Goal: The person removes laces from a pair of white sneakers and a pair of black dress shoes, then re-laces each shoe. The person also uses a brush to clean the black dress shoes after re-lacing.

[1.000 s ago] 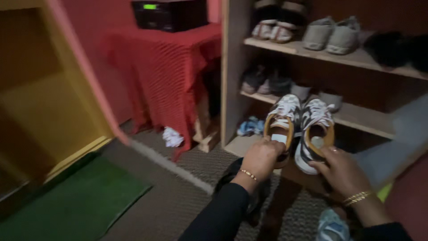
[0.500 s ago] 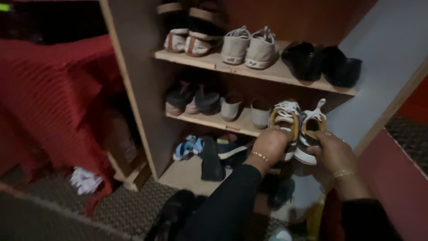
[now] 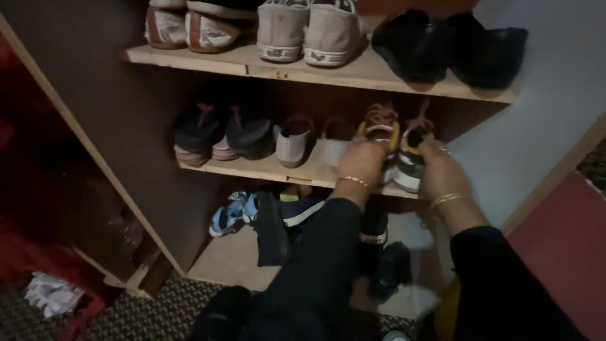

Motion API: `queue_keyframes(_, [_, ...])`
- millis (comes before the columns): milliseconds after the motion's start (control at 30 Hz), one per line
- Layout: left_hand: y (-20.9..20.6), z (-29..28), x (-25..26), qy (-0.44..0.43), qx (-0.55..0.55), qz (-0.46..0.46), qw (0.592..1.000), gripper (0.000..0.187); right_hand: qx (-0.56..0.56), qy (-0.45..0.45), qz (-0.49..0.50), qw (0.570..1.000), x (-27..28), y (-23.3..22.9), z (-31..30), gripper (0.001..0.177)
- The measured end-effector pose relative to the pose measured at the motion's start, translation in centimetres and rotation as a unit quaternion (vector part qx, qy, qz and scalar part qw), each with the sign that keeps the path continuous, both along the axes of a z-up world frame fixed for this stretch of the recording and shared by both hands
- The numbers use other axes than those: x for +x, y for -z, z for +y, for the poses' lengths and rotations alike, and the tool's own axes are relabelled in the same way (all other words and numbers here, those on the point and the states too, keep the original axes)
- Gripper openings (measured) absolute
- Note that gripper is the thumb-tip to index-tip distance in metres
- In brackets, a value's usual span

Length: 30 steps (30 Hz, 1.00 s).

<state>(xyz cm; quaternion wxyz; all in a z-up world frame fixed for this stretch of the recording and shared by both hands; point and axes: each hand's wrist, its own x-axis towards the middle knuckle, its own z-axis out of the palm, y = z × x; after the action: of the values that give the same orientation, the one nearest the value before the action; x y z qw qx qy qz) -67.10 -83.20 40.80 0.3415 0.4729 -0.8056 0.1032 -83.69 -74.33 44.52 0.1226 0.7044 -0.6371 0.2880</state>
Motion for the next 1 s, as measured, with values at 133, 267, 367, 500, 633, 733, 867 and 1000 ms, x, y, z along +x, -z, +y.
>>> queue_keyframes(133, [-0.7,-0.6,2.4,-0.041,0.000,0.015,0.999,0.013,-0.010,-0.037,-0.043,0.998,1.1,-0.1,-0.3,0.037])
queue_keyframes(267, [-1.1,0.5,4.1,0.025,-0.013,0.067,0.997,0.016,-0.014,-0.009,-0.039,0.999,2.4,0.2,-0.2,0.030])
queue_keyframes(367, [-1.8,1.1,4.9,0.042,-0.003,0.067,0.997,0.020,0.017,0.035,-0.051,0.998,3.2,0.1,0.2,0.031])
queue_keyframes(500, [-2.9,0.8,5.1,0.036,-0.009,-0.007,0.999,0.022,0.001,0.034,-0.070,0.997,3.3,0.1,0.4,0.040])
queue_keyframes(633, [-4.0,0.6,5.5,-0.067,0.106,-0.029,0.992,0.014,-0.025,0.020,-0.076,0.997,4.2,0.4,-0.1,0.066])
queue_keyframes(733, [-3.1,2.5,4.8,-0.041,0.025,-0.029,0.998,0.028,-0.007,0.022,-0.106,0.994,5.3,0.8,0.0,0.087])
queue_keyframes(867, [-2.2,3.6,2.1,-0.121,-0.013,-0.090,0.988,0.023,-0.036,0.058,-0.095,0.993,6.2,1.6,1.5,0.074])
queue_keyframes(1000, [-1.9,1.9,0.9,-0.113,0.004,-0.110,0.988,0.027,-0.026,0.107,-0.080,0.991,7.0,2.2,2.0,0.073])
